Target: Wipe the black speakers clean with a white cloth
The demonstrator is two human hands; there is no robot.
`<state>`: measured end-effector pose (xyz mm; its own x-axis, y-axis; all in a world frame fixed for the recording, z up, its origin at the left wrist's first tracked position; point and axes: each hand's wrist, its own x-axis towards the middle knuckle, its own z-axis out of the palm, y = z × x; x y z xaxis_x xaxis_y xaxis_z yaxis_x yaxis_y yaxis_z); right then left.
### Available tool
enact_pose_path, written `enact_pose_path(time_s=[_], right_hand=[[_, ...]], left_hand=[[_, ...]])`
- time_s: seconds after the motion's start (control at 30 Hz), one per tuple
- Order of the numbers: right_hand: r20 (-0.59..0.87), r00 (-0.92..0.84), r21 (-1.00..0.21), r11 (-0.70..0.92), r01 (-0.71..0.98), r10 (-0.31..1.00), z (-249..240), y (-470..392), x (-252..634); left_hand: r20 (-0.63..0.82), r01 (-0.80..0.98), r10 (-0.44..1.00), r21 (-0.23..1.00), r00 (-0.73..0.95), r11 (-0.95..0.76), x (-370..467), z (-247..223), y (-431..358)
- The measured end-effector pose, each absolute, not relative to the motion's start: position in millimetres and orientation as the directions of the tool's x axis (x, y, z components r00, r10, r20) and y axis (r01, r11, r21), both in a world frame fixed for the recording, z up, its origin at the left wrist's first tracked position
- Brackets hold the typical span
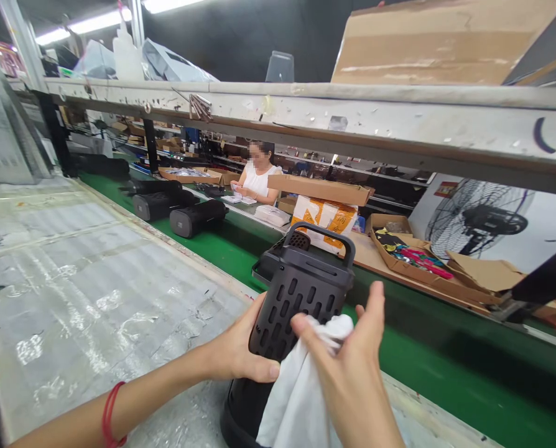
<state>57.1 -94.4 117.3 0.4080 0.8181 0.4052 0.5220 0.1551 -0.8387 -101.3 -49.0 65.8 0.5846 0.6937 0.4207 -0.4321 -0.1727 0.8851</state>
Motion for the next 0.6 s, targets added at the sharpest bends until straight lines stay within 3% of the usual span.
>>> enact_pose_path(time_s=[0.13, 0.3, 0.37, 0.43, 0.5, 0.6], right_hand=[[0.412, 0.490, -0.848, 0.126, 0.515, 0.768, 121.6, -94.1, 59.8], [0.337, 0.466, -0.898, 0.130, 0.421, 0.818, 113.4, -98.2, 38.0], [0.377, 0.420, -0.875, 0.168, 0.454, 0.826, 100.4, -97.3, 28.9], [0.498, 0.333, -0.771, 0.232, 0.593, 0.801, 83.5, -96.3, 23.3], [0.627, 0.208, -0.590, 0.283, 0.756, 0.750, 67.2, -98.5, 20.0], [0.704, 0.032, -0.338, 0.295, 0.894, 0.710, 48.5, -112.2, 15.6]], left_hand=[[0.410, -0.402, 0.704, 0.896, 0.580, -0.190, -100.8, 63.9, -48.3], [0.392, -0.436, 0.706, 0.891, 0.590, -0.130, -100.9, 62.7, -43.9], [0.358, -0.429, 0.735, 0.897, 0.575, -0.101, -102.3, 62.5, -41.0], [0.321, -0.417, 0.775, 0.905, 0.544, -0.081, -103.9, 61.7, -37.9], [0.292, -0.409, 0.808, 0.910, 0.511, -0.069, -104.9, 60.4, -35.5], [0.271, -0.418, 0.823, 0.907, 0.499, -0.046, -103.7, 58.6, -34.7]])
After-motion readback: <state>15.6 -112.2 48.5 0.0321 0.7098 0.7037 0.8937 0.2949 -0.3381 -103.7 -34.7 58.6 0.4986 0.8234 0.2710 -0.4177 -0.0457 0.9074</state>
